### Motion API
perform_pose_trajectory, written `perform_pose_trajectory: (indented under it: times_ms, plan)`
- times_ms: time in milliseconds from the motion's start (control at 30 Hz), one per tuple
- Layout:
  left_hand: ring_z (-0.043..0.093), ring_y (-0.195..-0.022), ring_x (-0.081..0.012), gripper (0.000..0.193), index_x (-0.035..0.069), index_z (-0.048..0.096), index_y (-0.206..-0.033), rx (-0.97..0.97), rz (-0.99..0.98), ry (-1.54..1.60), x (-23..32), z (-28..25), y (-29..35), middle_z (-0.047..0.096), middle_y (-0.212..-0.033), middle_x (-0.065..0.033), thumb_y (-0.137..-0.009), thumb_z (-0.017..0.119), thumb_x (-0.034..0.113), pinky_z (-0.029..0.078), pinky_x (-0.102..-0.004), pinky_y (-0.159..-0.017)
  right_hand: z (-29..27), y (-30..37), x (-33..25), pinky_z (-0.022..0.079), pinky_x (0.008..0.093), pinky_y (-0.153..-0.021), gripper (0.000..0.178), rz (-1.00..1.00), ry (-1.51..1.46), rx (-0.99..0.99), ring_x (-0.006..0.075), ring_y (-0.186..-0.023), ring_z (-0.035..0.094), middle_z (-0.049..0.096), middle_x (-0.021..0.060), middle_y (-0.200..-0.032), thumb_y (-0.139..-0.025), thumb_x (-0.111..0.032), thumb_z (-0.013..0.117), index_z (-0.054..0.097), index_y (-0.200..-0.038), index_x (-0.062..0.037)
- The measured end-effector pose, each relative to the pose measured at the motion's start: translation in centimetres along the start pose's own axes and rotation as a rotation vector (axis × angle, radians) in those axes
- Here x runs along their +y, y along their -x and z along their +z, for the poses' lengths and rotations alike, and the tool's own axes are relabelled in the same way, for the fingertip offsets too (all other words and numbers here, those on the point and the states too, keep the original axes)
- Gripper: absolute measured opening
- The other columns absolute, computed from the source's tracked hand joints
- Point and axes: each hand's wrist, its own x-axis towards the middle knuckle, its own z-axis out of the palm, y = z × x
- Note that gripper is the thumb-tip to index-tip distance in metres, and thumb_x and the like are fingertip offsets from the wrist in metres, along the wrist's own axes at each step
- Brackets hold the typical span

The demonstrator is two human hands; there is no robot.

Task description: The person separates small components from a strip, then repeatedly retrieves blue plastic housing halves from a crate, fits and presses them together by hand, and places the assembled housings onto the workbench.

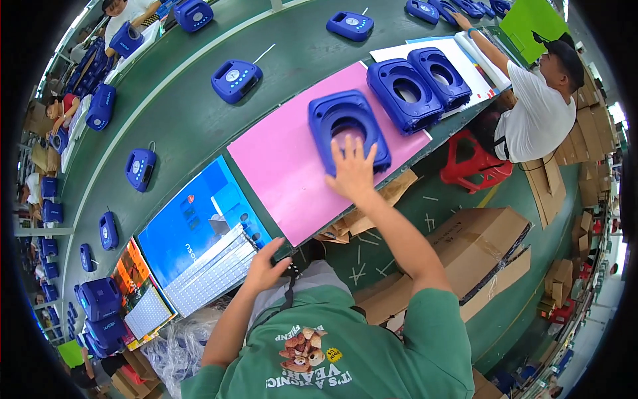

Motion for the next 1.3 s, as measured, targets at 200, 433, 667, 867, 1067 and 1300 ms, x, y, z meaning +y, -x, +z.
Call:
perform_pose_trajectory:
  times_ms: [200, 433, 667, 867, 1067, 1300]
  plan:
    - [0.061, -0.101, -0.0244, 0.052, -0.006, 0.05, -0.125, 0.307, -0.401, 0.321, -8.3, -3.4, 10.4, 0.059, -0.116, -0.0203, -0.08, 0.068, 0.015, 0.048, -0.0337, -0.088, 0.2, -4.9, 6.1, 0.016, 0.0681, -0.101, 0.087, 0.089, 0.131, 0.021, 0.0396, -0.136, 0.02, 0.021, 0.022, -0.147, -0.074, -0.046, 0.066, 0.023, -0.145, -0.0177]
    - [0.063, -0.099, -0.0242, 0.051, -0.003, 0.055, -0.12, 0.576, -0.768, 0.326, -14.0, 2.4, 27.9, 0.064, -0.107, -0.0195, -0.081, 0.066, 0.027, 0.05, -0.033, -0.085, 3.0, -9.4, 11.1, 0.017, 0.0485, -0.11, 0.097, 0.086, -0.001, -0.079, 0.0376, -0.137, 0.019, 0.02, 0.0219, -0.148, -0.077, -0.06, 0.058, 0.02, -0.142, 0.0021]
    - [0.064, -0.091, -0.0252, 0.054, -0.002, 0.06, -0.114, 0.84, -1.256, 0.4, -14.7, 12.6, 39.1, 0.066, -0.099, -0.0182, -0.075, 0.068, 0.035, 0.05, -0.0342, -0.082, 6.3, -10.8, 6.5, 0.051, 0.0455, -0.069, 0.077, -0.08, 0.652, 0.477, 0.038, -0.094, 0.058, 0.053, 0.0259, -0.115, -0.08, -0.061, 0.052, 0.043, -0.128, -0.0012]
    - [0.062, -0.093, -0.0353, 0.047, 0.001, 0.066, -0.1, 0.945, -1.389, 0.605, -16.8, 22.2, 48.9, 0.065, -0.098, -0.0192, -0.071, 0.064, 0.039, 0.049, -0.0397, -0.081, 9.1, 2.1, -26.5, 0.023, 0.0487, -0.108, 0.07, -0.906, -0.211, 0.407, 0.0451, -0.131, 0.027, 0.026, 0.0313, -0.142, -0.086, -0.032, 0.06, 0.031, -0.138, 0.0028]
    - [0.063, -0.075, -0.0255, 0.035, 0.002, 0.065, -0.1, 1.395, -1.383, 1.019, -33.9, 23.1, 58.3, 0.066, -0.085, -0.0148, -0.076, 0.063, 0.027, 0.05, -0.0356, -0.07, 6.2, 21.9, -44.6, 0.024, 0.047, -0.108, 0.062, -1.178, -0.348, -0.104, 0.0448, -0.132, 0.026, 0.025, 0.03, -0.143, -0.087, -0.024, 0.06, 0.034, -0.137, 0.0034]
    - [0.063, -0.094, -0.0314, 0.037, 0.003, 0.061, -0.114, 1.804, -1.39, 0.842, -63.9, 16.9, 68.1, 0.066, -0.1, -0.0202, -0.084, 0.057, 0.026, 0.048, -0.0385, -0.083, 14.4, 35.6, -41.0, 0.028, 0.0425, -0.107, 0.066, -0.907, 0.026, -0.678, 0.0365, -0.132, 0.029, 0.026, 0.0241, -0.143, -0.08, -0.013, 0.061, 0.032, -0.139, -0.0021]
